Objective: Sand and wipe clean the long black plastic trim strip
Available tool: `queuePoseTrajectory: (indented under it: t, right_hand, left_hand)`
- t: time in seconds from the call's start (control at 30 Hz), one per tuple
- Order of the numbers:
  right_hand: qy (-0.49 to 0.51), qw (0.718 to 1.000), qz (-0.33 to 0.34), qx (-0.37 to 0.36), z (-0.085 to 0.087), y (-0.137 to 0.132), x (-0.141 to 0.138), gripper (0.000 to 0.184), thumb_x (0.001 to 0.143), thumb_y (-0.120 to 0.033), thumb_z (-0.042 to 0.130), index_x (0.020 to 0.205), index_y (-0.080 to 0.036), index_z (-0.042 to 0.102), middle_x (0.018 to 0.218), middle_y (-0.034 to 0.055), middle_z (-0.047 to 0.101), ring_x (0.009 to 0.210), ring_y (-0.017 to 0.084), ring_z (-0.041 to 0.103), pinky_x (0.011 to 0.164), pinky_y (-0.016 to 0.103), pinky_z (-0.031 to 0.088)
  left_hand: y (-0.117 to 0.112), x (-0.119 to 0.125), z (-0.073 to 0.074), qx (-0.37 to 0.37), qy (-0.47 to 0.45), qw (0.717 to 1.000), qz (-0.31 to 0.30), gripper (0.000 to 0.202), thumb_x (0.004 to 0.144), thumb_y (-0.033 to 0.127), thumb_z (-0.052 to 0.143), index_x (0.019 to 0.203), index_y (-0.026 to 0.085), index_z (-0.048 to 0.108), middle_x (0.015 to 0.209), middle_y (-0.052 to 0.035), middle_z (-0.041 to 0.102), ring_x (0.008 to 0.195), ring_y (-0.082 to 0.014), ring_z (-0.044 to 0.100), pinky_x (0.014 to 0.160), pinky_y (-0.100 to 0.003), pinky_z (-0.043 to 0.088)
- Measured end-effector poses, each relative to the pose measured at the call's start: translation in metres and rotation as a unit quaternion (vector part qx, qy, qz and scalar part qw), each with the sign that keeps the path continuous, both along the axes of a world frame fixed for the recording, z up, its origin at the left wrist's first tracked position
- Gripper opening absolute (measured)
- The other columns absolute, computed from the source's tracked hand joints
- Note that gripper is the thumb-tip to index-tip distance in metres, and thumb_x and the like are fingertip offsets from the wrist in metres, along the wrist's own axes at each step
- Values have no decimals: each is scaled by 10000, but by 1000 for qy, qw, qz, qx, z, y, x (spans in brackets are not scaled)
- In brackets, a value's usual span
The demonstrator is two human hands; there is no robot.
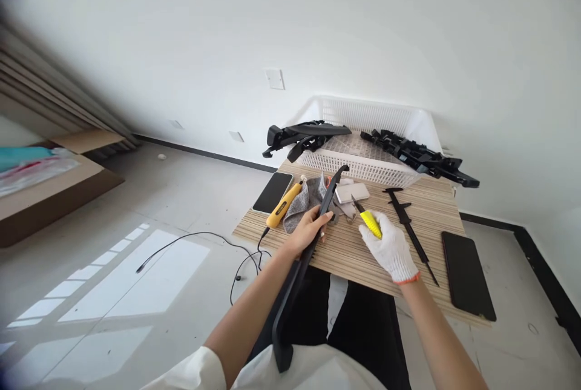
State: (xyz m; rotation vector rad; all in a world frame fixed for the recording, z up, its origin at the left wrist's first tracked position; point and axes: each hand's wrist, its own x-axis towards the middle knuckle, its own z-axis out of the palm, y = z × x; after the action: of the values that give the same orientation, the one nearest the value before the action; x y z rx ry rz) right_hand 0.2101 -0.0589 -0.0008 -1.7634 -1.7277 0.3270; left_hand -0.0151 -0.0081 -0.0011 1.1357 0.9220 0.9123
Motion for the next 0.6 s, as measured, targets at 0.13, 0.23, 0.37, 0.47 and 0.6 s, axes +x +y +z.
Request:
queuePoseTrajectory:
  t: [0.13,0.23,0.37,0.47,0.6]
  right_hand:
    - [35,999,-14,-36,0,-1,-5,363,881,-532,573,1086,-239,638,900,52,733,812,242,694,737,343,515]
    - [177,980,0,-90,6,-5,-10,363,859,-526,604,1044,-217,649,751,24,667,639,186,623,580,293,478]
    - [497,834,48,-234,17,-8,-19,372,842,-471,667,1112,-222,610,696,-28,581,520,112,520,468,235,418]
    - [610,744,69,-263,22,-11,-27,342,832,-410,704,1115,-257,590,803,-23,614,615,109,573,550,244,480]
    - [629,724,77,-271,22,-19,-40,297,848,-373,695,1094,-296,548,864,-37,636,643,102,593,563,235,504]
  left_hand:
    - [-4,2,1,2,42,999,24,440,843,631,598,882,197,540,607,66,410,450,-81,435,409,-228,462]
    - [-6,4,1,-10,48,998,42,496,851,692,535,813,198,531,592,58,401,437,-83,442,388,-222,421]
    - [-7,4,0,-31,5,997,71,504,822,696,582,781,195,540,613,46,443,432,-68,440,389,-210,394]
    - [-7,4,-2,-61,-35,993,93,481,799,681,628,827,204,569,644,35,494,429,-69,446,385,-214,390]
    - [-9,3,-2,-60,-47,994,80,483,788,671,653,904,204,614,640,28,514,426,-84,459,416,-239,431]
